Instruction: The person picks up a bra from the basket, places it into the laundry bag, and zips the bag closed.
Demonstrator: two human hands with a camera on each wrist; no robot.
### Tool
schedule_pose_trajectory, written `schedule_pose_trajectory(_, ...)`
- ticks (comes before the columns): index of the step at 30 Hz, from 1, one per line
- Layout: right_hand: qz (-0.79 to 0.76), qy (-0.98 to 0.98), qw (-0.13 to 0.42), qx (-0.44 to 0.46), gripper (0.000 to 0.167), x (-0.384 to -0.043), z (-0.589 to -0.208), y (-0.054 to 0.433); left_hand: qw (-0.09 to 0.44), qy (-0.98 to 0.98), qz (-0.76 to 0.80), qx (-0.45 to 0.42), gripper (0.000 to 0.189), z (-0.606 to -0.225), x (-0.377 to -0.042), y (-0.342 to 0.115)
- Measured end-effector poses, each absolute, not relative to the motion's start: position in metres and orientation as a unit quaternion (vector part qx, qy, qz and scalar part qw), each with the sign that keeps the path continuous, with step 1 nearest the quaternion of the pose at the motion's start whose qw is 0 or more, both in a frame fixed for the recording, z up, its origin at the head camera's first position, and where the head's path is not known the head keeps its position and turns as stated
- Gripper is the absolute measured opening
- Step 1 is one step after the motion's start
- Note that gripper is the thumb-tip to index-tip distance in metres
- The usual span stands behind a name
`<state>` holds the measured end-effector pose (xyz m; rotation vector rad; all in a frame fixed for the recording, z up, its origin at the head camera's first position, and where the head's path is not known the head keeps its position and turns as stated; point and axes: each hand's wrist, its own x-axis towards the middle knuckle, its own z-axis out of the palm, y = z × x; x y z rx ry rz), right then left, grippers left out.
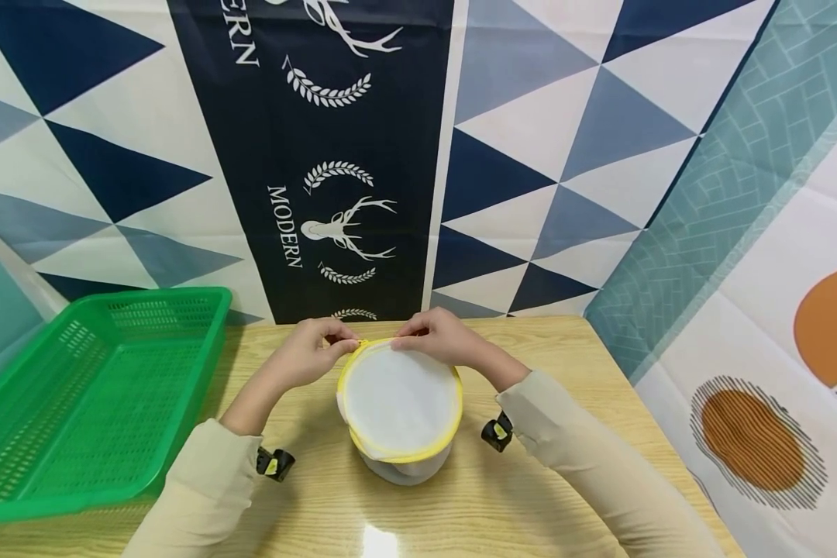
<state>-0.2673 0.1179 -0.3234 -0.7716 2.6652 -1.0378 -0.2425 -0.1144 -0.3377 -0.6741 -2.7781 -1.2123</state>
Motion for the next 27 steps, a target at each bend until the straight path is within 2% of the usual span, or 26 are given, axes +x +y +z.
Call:
schedule_pose_trajectory(6, -0.376, 0.886, 0.112, -0.247, 0.022, -0.2677, -0.3260, 0.1202, 0.005, -0.892, -0.403, -0.204, 0.010, -0.3404, -0.2423, -0.1179)
schedule_pose_trajectory(15, -0.373, 0.879, 0.108, -0.275, 0.021, -0.2701, -0.3310, 0.1168, -0.003, -0.890, -0.402, -0.216, 0.011, -0.3399, -0.2429, -0.1160)
schedule_pose_trajectory(27, -0.381, 0.885, 0.100, -0.250, 0.019, -0.2718, -0.3320, 0.1221, -0.001, -0.888, -0.403, -0.220, 0.010, -0.3424, -0.2426, -0.1248)
